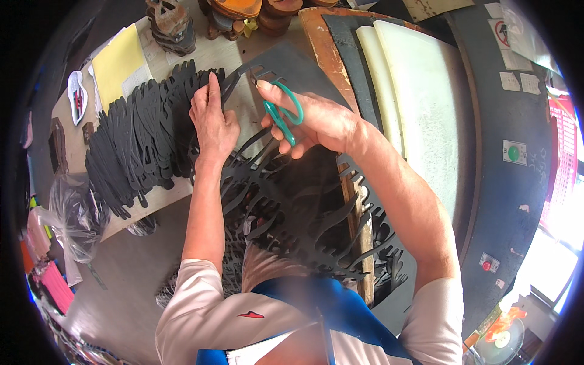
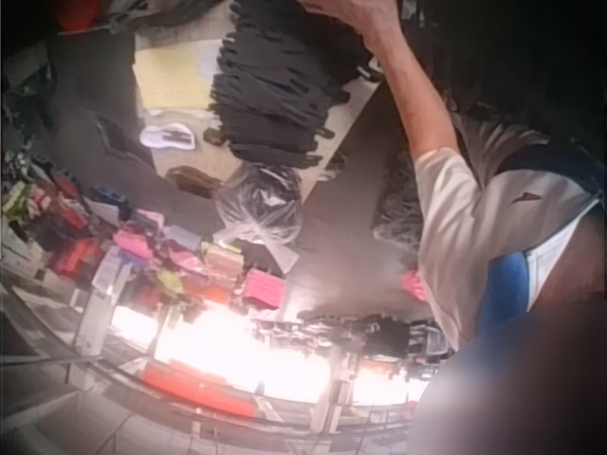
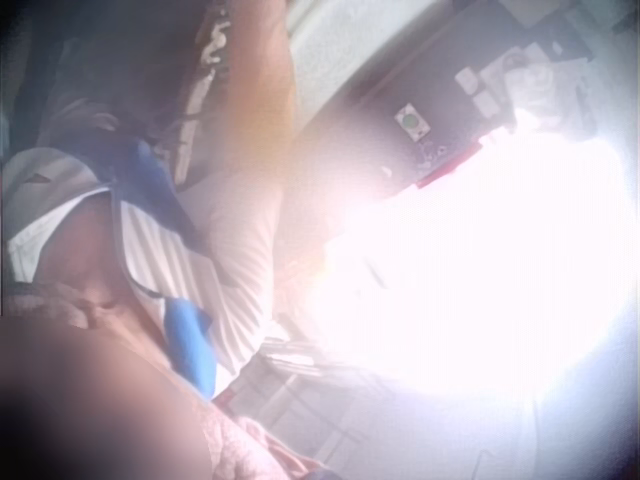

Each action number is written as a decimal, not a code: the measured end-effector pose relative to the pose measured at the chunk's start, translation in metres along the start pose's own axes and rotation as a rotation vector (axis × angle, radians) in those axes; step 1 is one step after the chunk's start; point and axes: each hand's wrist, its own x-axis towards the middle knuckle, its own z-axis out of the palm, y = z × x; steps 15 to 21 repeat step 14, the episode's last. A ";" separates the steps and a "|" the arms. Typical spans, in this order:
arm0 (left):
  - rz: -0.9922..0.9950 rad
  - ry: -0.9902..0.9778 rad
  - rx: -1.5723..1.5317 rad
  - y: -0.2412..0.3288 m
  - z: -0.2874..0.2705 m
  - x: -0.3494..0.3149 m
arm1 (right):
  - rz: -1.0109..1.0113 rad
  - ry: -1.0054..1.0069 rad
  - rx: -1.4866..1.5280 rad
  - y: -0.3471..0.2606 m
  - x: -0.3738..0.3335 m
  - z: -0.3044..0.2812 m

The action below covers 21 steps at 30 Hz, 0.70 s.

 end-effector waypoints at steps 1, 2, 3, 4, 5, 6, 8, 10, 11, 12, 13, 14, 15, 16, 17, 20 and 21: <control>0.014 0.001 -0.006 0.001 0.000 0.001 | -0.012 0.006 0.006 0.001 0.001 0.000; 0.034 0.010 -0.016 0.003 0.000 0.002 | -0.017 0.010 0.014 0.000 0.005 -0.001; 0.054 0.018 -0.031 0.004 0.000 0.003 | -0.021 0.014 0.023 -0.001 0.009 -0.003; 0.062 0.022 -0.062 0.005 0.001 0.003 | -0.043 0.001 0.035 -0.001 0.014 -0.004; 0.070 0.026 -0.097 0.006 0.001 0.003 | -0.045 0.012 0.100 0.000 0.018 -0.004; 0.078 0.030 -0.133 0.007 0.002 0.002 | -0.038 0.044 0.090 0.002 0.023 -0.004; 0.094 0.048 -0.157 0.005 0.000 -0.002 | -0.060 0.066 0.096 0.008 0.030 -0.004; 0.104 0.076 -0.262 0.002 0.003 0.001 | -0.111 0.067 0.148 0.017 0.029 -0.005; 0.110 0.073 -0.264 0.001 0.004 0.001 | -0.130 0.078 0.156 0.022 0.026 -0.007; 0.110 0.064 -0.279 0.005 0.004 0.001 | -0.131 0.101 0.167 0.025 0.020 -0.011; 0.120 0.050 -0.289 0.014 0.012 0.008 | -0.166 0.134 0.233 0.030 0.009 -0.019; 0.162 0.066 -0.258 0.029 0.019 0.014 | -0.207 0.118 0.232 0.035 -0.008 -0.033; 0.162 0.066 -0.258 0.029 0.019 0.014 | -0.207 0.118 0.232 0.035 -0.008 -0.033; 0.162 0.066 -0.258 0.029 0.019 0.014 | -0.207 0.118 0.232 0.035 -0.008 -0.033; 0.162 0.066 -0.258 0.029 0.019 0.014 | -0.207 0.118 0.232 0.035 -0.008 -0.033; 0.162 0.066 -0.258 0.029 0.019 0.014 | -0.207 0.118 0.232 0.035 -0.008 -0.033; 0.162 0.066 -0.258 0.029 0.019 0.014 | -0.207 0.118 0.232 0.035 -0.008 -0.033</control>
